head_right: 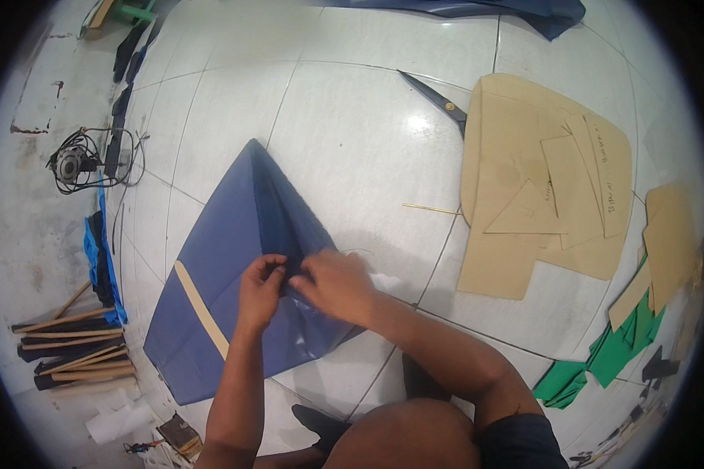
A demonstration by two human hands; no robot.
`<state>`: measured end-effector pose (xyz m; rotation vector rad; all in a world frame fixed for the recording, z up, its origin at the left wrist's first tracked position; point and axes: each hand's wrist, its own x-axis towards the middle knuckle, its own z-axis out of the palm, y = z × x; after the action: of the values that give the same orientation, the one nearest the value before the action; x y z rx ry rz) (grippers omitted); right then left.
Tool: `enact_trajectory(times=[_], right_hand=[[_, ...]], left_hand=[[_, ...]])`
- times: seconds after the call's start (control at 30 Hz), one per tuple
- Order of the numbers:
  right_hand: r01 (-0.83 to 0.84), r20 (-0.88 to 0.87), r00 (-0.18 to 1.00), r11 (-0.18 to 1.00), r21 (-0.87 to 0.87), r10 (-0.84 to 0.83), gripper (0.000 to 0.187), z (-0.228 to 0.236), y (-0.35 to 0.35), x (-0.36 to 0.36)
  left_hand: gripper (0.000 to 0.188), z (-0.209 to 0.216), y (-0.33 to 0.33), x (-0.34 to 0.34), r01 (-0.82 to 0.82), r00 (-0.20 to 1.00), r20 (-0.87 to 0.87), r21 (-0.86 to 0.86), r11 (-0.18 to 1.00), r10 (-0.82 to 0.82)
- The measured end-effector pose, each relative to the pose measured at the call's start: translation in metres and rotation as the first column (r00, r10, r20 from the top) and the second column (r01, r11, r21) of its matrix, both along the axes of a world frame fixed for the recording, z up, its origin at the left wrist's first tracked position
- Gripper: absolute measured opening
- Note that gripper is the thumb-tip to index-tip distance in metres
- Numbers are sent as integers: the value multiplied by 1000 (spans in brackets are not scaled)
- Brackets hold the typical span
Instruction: The person traces cardboard templates onto blue fabric with a marking tool, unpacks pattern pieces from a plastic bag, and positions another template on the fabric to trace its outline before handling the layers of fabric by hand.
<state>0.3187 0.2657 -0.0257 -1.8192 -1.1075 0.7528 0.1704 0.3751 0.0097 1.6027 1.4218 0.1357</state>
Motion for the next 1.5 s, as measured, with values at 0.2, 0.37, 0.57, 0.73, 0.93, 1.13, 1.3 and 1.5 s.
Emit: enact_trajectory(times=[0.2, 0.37, 0.57, 0.73, 0.93, 1.13, 1.3, 1.5], right_hand=[[-453, -369, 849, 881, -140, 378, 35, 5, 14, 2], [-396, -624, 755, 898, -192, 200, 41, -15, 10, 3], [-314, -702, 708, 925, -214, 78, 40, -29, 2, 0], [-195, -485, 869, 969, -151, 99, 33, -23, -10, -4], [-164, -24, 986, 932, -322, 166, 23, -31, -9, 4], [-150, 28, 985, 934, -325, 168, 20, -29, -8, 7], [-57, 215, 971, 973, -223, 106, 30, -20, -6, 15], [-362, -27, 932, 930, -62, 361, 35, 7, 4, -5]], left_hand=[[19, 7, 1, 6, -55, 998, 15, -76, 996, 57], [20, 2, -2, 0, -71, 997, 13, -61, 996, 72], [21, -11, -3, -5, -6, 1000, -22, 83, 997, 8], [20, -8, -1, -8, -5, 1000, -5, 73, 997, 5], [19, -1, -1, -4, 32, 997, -80, 104, 994, -24], [19, 5, -2, 1, -1, 999, -53, 92, 996, 6], [19, 1, 3, -4, 75, 993, -94, 65, 995, -69], [21, -13, 4, -13, 44, 999, -6, 65, 997, -44]])
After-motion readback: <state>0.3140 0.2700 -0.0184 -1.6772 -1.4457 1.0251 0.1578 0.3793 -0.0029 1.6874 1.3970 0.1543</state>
